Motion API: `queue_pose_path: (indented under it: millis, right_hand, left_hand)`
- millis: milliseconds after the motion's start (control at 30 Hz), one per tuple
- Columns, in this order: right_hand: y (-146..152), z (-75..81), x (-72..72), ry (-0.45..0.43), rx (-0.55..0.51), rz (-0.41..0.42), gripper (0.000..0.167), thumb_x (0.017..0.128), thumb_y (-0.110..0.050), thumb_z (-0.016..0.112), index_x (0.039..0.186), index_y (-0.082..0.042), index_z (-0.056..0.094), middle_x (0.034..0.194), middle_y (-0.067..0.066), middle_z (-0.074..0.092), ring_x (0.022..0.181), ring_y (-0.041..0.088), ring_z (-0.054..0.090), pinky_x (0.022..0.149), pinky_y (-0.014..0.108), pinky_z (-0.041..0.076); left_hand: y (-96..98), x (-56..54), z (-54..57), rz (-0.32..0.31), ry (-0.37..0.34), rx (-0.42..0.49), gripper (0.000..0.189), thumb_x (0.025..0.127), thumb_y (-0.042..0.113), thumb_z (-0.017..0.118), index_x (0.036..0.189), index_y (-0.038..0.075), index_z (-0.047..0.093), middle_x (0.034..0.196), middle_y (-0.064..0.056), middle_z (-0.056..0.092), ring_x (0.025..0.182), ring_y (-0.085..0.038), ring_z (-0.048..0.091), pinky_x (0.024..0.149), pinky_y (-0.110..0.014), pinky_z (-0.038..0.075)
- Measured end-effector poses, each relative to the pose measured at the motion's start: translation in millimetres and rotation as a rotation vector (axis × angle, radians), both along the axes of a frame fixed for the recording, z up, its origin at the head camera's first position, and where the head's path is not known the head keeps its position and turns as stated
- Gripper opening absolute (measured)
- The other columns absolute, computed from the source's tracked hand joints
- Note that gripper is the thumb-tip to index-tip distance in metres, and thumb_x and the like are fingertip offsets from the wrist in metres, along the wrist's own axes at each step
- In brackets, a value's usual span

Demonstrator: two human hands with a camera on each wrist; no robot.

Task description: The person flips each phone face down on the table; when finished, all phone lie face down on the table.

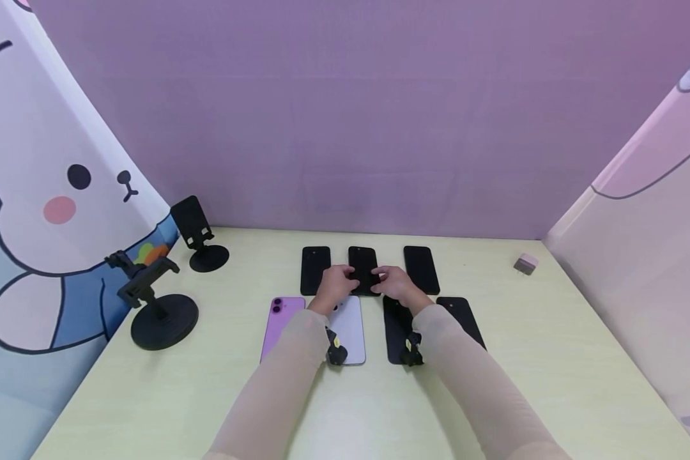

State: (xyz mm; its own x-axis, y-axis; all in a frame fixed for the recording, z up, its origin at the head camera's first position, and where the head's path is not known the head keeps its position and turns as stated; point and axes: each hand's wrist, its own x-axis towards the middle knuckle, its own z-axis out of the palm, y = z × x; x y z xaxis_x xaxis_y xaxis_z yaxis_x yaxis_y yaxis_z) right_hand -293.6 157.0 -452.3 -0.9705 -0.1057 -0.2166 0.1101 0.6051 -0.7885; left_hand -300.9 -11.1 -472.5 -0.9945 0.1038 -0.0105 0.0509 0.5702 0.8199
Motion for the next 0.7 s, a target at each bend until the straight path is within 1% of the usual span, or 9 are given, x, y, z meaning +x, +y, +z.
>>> queue_pose_path:
  millis: [200, 333, 467, 567, 633, 700]
  right_hand:
    - [-0.7, 3.1, 2.2, 0.021, 0.064, 0.011, 0.046, 0.088, -0.003, 0.069, 0.133, -0.002, 0.058, 0.124, 0.023, 0.056, 0.101, 0.031, 0.057, 0.085, 0.043, 0.048]
    - [-1.1, 4.8, 1.6, 0.041, 0.103, 0.021, 0.047, 0.087, -0.003, 0.069, 0.132, -0.001, 0.058, 0.127, 0.025, 0.055, 0.103, 0.032, 0.057, 0.086, 0.042, 0.049]
    - [-0.5, 5.1, -0.6, 0.051, 0.124, 0.023, 0.046, 0.087, -0.004, 0.069, 0.132, 0.000, 0.058, 0.127, 0.026, 0.056, 0.105, 0.032, 0.058, 0.087, 0.041, 0.049]
    - [4.4, 7.2, -1.3, 0.046, 0.123, 0.043, 0.045, 0.089, -0.006, 0.067, 0.133, 0.000, 0.057, 0.127, 0.025, 0.056, 0.106, 0.033, 0.058, 0.087, 0.042, 0.049]
    - [13.0, 8.6, -2.4, 0.061, 0.126, 0.053, 0.044, 0.090, -0.008, 0.066, 0.133, 0.000, 0.057, 0.126, 0.025, 0.056, 0.108, 0.034, 0.057, 0.088, 0.043, 0.049]
    - [24.9, 11.2, -3.0, 0.078, 0.121, 0.048, 0.044, 0.091, -0.008, 0.064, 0.134, 0.001, 0.056, 0.127, 0.026, 0.055, 0.113, 0.036, 0.055, 0.090, 0.045, 0.048]
  left_hand:
    - [3.4, 1.4, 1.9, 0.005, 0.002, -0.013, 0.033, 0.089, 0.010, 0.072, 0.120, 0.000, 0.067, 0.113, -0.012, 0.067, 0.100, -0.022, 0.064, 0.084, -0.035, 0.052]
    - [5.0, 1.2, 0.9, -0.009, 0.001, -0.055, 0.032, 0.089, 0.009, 0.071, 0.119, 0.000, 0.068, 0.112, -0.012, 0.068, 0.101, -0.023, 0.063, 0.084, -0.036, 0.052]
    - [5.2, 0.4, 2.7, -0.032, 0.002, -0.084, 0.032, 0.089, 0.010, 0.070, 0.120, 0.000, 0.067, 0.112, -0.012, 0.068, 0.099, -0.021, 0.063, 0.082, -0.035, 0.052]
    - [4.9, 1.6, 7.6, -0.043, 0.000, -0.063, 0.032, 0.090, 0.008, 0.069, 0.121, -0.002, 0.066, 0.112, -0.013, 0.067, 0.095, -0.021, 0.062, 0.081, -0.035, 0.052]
    - [6.3, 1.7, 9.0, -0.041, 0.023, -0.042, 0.032, 0.090, 0.007, 0.069, 0.121, -0.002, 0.066, 0.110, -0.013, 0.066, 0.095, -0.022, 0.061, 0.082, -0.037, 0.052]
    - [9.1, 0.4, 8.9, -0.041, 0.070, -0.012, 0.032, 0.090, 0.005, 0.068, 0.120, -0.003, 0.066, 0.109, -0.013, 0.066, 0.095, -0.023, 0.060, 0.084, -0.037, 0.051]
